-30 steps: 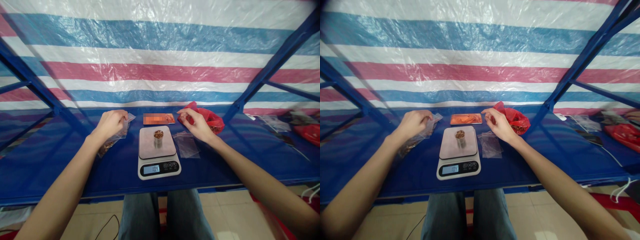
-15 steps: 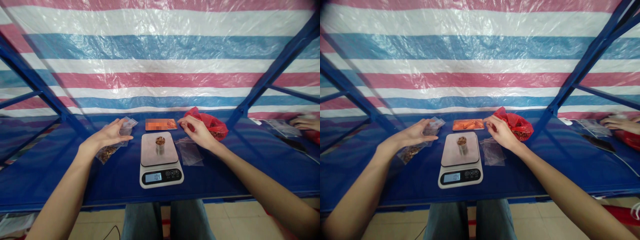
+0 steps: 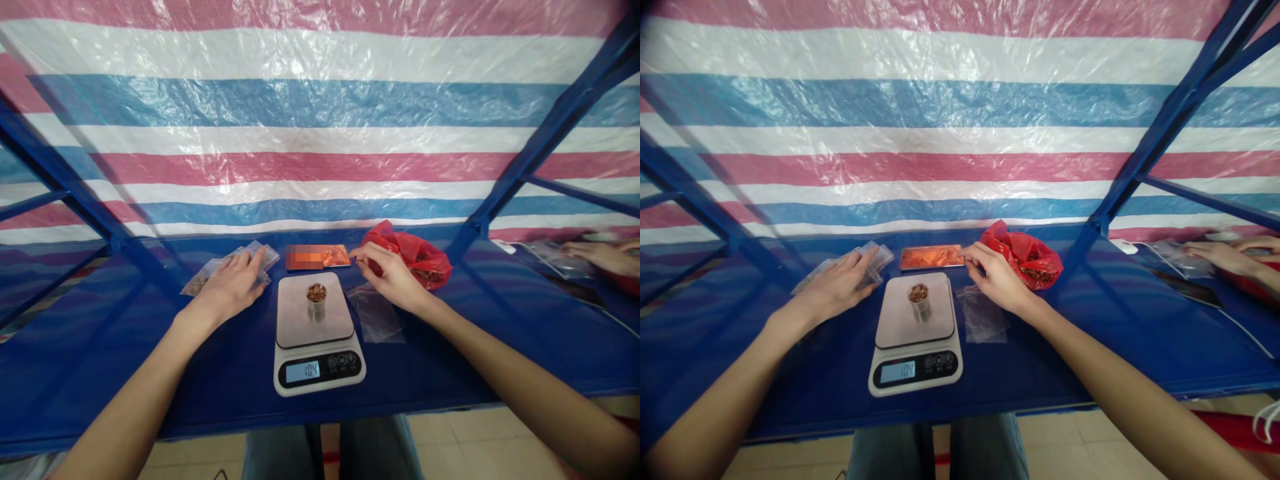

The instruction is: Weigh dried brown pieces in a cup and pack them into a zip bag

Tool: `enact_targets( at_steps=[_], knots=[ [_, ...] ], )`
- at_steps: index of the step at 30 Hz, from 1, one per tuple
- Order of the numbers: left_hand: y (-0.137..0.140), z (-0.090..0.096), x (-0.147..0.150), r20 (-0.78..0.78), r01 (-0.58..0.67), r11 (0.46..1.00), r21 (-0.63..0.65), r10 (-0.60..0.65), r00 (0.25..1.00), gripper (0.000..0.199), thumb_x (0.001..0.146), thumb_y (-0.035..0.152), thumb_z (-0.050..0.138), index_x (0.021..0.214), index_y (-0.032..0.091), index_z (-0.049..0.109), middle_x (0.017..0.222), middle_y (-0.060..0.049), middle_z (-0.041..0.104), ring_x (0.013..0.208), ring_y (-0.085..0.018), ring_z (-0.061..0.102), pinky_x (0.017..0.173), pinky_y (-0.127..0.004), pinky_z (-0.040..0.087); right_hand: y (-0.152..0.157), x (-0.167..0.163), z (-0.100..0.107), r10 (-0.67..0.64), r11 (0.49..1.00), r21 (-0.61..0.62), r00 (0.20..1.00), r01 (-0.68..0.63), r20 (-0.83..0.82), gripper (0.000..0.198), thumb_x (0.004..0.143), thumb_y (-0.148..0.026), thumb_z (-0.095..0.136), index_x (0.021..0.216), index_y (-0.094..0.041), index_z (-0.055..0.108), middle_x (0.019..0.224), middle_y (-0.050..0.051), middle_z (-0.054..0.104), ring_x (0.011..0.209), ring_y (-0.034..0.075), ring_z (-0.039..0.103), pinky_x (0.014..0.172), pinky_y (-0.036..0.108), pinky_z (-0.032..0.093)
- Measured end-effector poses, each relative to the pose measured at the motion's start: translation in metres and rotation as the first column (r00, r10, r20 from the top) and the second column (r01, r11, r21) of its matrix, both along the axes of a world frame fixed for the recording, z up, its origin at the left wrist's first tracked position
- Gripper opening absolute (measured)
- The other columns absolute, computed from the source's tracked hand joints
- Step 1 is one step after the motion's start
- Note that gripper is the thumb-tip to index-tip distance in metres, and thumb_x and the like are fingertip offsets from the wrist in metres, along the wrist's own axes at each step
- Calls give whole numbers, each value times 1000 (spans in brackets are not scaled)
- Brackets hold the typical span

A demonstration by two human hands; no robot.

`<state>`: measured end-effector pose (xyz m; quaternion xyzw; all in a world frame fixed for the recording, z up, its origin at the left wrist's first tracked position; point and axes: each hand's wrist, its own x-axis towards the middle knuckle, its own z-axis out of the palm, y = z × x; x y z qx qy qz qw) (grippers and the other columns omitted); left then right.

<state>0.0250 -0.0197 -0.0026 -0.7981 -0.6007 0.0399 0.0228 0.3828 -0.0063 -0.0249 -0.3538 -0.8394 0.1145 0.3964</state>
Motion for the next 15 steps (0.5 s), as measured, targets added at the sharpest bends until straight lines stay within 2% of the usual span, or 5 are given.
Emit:
enact_targets(
  at_steps=[3,7,11,15],
  knots=[
    [6,-5,-9,44,76,997,-1,-75,996,80,97,28,52,169,9,24,150,-25,54,140,-40,58,114,-48,48,-1,-1,0,3,1000,14,1000,-3,1,20,105,-17,55,115,-23,71,97,6,68,82,20,66,75,34,55],
    [8,-16,-9,78,161,985,68,-166,983,81,88,17,52,166,10,31,150,-23,53,140,-39,54,116,-50,47,-2,-2,1,4,1000,9,1000,-4,-5,21,106,-17,54,117,-24,71,100,6,69,87,21,67,81,35,56],
    [9,-21,2,111,153,980,126,-167,980,75,90,10,44,165,12,36,137,-20,59,132,-36,57,111,-48,50,0,0,-1,-16,1000,-2,1000,16,-8,22,107,-20,55,119,-25,72,98,6,69,87,22,67,79,36,56],
    [16,-16,-5,220,120,973,198,-164,962,73,94,11,40,167,14,35,139,-17,62,132,-34,58,116,-49,47,1,2,-2,-53,999,-6,998,52,-30,21,106,-22,56,119,-27,72,98,6,69,87,24,67,78,40,56]
  ],
)
